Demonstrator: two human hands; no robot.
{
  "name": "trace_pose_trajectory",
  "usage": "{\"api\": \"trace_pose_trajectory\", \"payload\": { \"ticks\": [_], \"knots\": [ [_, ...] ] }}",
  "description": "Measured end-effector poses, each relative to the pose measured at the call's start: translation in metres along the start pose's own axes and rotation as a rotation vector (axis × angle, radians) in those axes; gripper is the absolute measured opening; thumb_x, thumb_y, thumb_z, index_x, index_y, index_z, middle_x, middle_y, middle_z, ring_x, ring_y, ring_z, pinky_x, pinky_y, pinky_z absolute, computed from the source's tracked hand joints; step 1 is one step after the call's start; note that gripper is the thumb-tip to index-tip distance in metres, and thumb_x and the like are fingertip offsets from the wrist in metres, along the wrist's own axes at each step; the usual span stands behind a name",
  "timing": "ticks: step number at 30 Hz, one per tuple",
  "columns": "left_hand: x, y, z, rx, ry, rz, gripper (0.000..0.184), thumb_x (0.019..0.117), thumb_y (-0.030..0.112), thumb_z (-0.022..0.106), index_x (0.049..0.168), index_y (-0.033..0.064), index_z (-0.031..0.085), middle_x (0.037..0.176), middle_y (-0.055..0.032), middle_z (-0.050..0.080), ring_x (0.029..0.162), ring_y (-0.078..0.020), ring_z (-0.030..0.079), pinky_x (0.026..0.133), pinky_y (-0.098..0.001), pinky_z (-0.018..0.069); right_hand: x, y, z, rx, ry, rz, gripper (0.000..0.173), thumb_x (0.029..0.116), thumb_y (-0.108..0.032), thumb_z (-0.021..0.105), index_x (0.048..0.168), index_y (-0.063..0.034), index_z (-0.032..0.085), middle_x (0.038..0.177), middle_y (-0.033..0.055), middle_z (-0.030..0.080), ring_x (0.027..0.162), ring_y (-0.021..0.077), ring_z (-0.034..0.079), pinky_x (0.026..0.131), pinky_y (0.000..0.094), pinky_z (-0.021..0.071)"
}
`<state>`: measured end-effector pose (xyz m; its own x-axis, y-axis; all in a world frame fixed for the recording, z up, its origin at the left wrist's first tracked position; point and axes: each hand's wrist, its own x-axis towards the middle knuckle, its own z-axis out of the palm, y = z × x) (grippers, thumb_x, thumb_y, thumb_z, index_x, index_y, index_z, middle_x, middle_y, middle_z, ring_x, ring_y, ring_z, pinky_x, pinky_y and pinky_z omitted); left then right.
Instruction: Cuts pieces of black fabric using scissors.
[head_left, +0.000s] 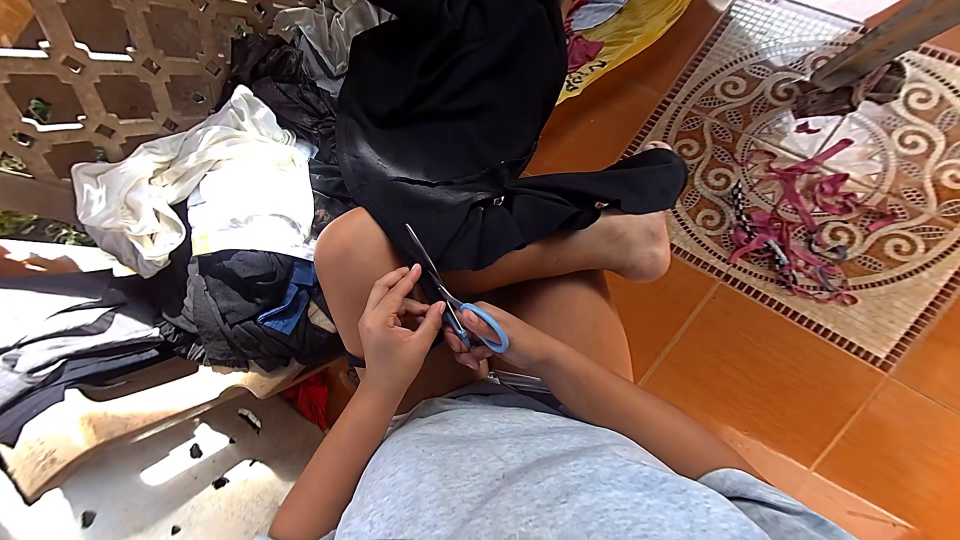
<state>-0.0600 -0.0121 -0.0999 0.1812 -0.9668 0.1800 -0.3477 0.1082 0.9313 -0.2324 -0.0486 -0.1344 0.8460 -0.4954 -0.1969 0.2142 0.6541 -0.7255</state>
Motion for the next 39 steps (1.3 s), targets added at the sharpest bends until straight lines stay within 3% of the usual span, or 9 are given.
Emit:
{"api": "trace_pose_trajectory", "payload": {
  "ticks": [11, 15, 18, 29, 39],
  "knots": [
    [0.0, -0.002, 0.0, -0.014, 0.007, 0.012, 0.048, 0.0811, 0.002, 0.079, 0.123, -0.0165, 0.063, 0.123, -0.0207, 0.061, 0.077, 0.0008, 0.066, 0.07, -0.0142, 0.0584, -0.001, -0.001, 0.004, 0.025, 0.038, 0.032, 0.043, 0.0961, -0.06, 0.059, 0.08, -0.0194, 0.059, 0.068, -0.0129, 0.059, 0.055, -0.0038, 0.056, 0.051, 0.011, 0.0448],
    [0.0, -0.001, 0.0, -0.017, 0.012, 0.013, 0.048, 0.0809, 0.002, 0.079, 0.123, -0.0162, 0.064, 0.123, -0.0203, 0.061, 0.077, 0.0005, 0.067, 0.07, -0.0141, 0.0585, -0.001, 0.002, 0.001, 0.051, 0.002, 0.006, 0.048, 0.0911, -0.066, 0.062, 0.08, -0.0193, 0.06, 0.067, -0.013, 0.059, 0.053, -0.0043, 0.055, 0.049, 0.0104, 0.0436],
    [-0.001, -0.001, 0.0, -0.02, 0.002, 0.005, 0.049, 0.0813, 0.002, 0.079, 0.123, -0.0164, 0.063, 0.123, -0.0208, 0.06, 0.077, 0.0006, 0.067, 0.07, -0.0142, 0.0585, 0.001, 0.006, -0.003, 0.044, -0.06, -0.04, 0.054, 0.0908, -0.072, 0.056, 0.084, -0.0188, 0.06, 0.068, -0.0132, 0.06, 0.056, -0.0051, 0.055, 0.051, 0.0101, 0.0417],
    [-0.002, -0.004, 0.0, 0.006, 0.0, 0.034, 0.048, 0.0812, 0.003, 0.079, 0.123, -0.0163, 0.064, 0.122, -0.0215, 0.061, 0.077, 0.0005, 0.066, 0.07, -0.0141, 0.0581, 0.001, 0.001, 0.001, -0.033, -0.009, -0.019, 0.051, 0.0931, -0.069, 0.056, 0.08, -0.0203, 0.057, 0.066, -0.015, 0.056, 0.056, -0.0052, 0.054, 0.053, 0.0103, 0.0429],
    [-0.002, -0.003, 0.0, 0.006, 0.004, 0.03, 0.049, 0.0813, 0.003, 0.079, 0.124, -0.0168, 0.063, 0.123, -0.0214, 0.06, 0.076, 0.001, 0.066, 0.069, -0.0136, 0.0577, -0.001, 0.003, 0.006, -0.023, 0.042, -0.003, 0.039, 0.1002, -0.054, 0.056, 0.082, -0.0193, 0.058, 0.069, -0.0141, 0.059, 0.057, -0.0051, 0.055, 0.052, 0.0107, 0.0443]
  ]
}}
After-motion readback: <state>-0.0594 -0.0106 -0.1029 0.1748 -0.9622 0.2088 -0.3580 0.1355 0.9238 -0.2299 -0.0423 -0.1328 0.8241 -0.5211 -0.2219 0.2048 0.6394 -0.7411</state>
